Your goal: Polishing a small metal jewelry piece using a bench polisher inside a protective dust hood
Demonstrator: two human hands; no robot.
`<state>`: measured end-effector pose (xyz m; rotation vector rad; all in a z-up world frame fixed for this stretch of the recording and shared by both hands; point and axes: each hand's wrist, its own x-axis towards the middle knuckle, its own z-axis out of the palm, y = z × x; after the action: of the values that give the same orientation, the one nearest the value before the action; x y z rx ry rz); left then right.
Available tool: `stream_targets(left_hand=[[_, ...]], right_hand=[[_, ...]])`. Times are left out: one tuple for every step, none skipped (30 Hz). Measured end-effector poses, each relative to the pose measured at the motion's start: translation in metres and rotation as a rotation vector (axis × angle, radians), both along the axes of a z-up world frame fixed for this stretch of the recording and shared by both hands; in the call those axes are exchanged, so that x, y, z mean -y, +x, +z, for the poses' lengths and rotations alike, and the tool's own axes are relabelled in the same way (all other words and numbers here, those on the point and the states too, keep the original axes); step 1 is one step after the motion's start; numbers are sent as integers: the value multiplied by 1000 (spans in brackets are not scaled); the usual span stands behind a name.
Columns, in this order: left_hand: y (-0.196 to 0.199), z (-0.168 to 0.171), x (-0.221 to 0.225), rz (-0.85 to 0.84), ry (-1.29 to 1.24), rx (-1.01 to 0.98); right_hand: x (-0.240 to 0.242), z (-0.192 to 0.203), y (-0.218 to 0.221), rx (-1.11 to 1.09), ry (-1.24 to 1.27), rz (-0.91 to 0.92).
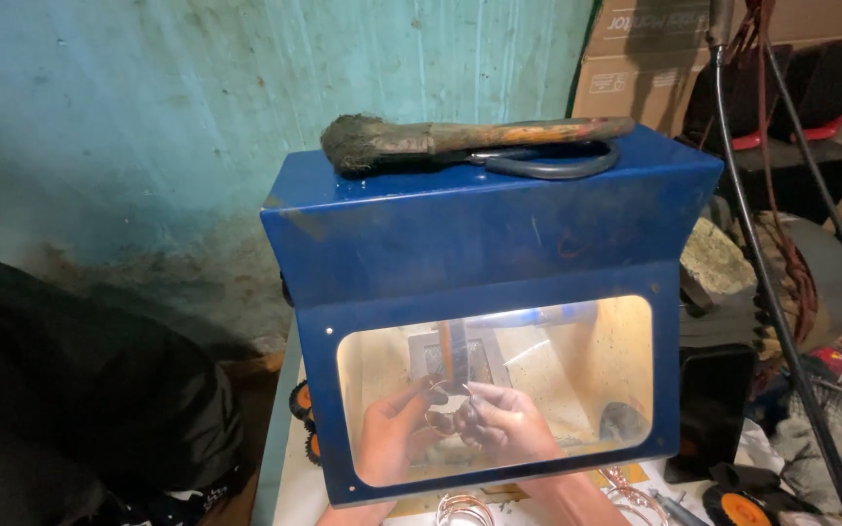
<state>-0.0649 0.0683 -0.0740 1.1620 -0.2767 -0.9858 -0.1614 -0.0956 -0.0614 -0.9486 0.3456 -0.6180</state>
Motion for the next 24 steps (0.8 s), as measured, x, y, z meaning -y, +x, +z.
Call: stream_targets(left_hand=[[1, 1, 0, 2, 2, 0], [3, 5, 1, 5, 5, -1], [6, 9, 4, 4, 7, 1], [8, 14, 7, 4, 8, 2], [10, 22, 13, 4, 6, 0], [12, 30, 18, 5, 3, -3], [14, 38, 24, 8, 0, -6], [16, 43, 31, 11, -4, -9], [19, 55, 38, 16, -6, -14], [22, 74, 47, 20, -7, -18], [29, 85, 49, 22, -5, -22], [30, 101, 55, 25, -3, -25], [25, 122, 64, 27, -1, -25], [22, 127, 62, 26, 2, -23], [18, 133, 61, 1, 3, -23], [15, 139, 59, -23, 5, -23], [17, 132, 61, -25, 4, -19], [20, 125, 64, 9, -2, -63], [22, 117, 66, 44, -7, -111], [21, 124, 65, 43, -8, -110], [19, 129, 64, 67, 10, -112], [17, 134, 63, 90, 28, -115], [21, 123, 65, 90, 32, -118], [26, 112, 66, 63, 1, -71]], right_hand=[[-1, 2, -2, -2, 1, 5], [0, 3, -3, -3, 1, 10], [2, 6, -4, -3, 1, 12], [3, 9, -5, -2, 1, 15], [7, 12, -6, -6, -4, 18], [11, 15, -7, -9, -8, 21], [15, 18, -7, -14, -14, 27], [18, 14, -8, -18, -19, 33], [21, 16, -7, -24, -23, 40], [28, 27, -5, -29, -26, 46], [35, 24, -4, -34, -26, 52], [39, 26, -1, -38, -25, 57], [40, 33, 5, -39, -25, 61], [41, 30, 8, -37, -23, 61], [43, 28, 11, -53, 43, 4], [44, 26, 13, -69, 109, -52], [44, 21, 18, -64, 108, -54], [45, 15, 23, -1, 151, -33], [45, 10, 27, 60, 193, -11], [43, 18, 25, 61, 192, -12], [39, 25, 21, 34, 132, 15], [36, 32, 17, 6, 72, 42], [40, 31, 13, 3, 76, 41], [44, 30, 9, -14, 70, 63]])
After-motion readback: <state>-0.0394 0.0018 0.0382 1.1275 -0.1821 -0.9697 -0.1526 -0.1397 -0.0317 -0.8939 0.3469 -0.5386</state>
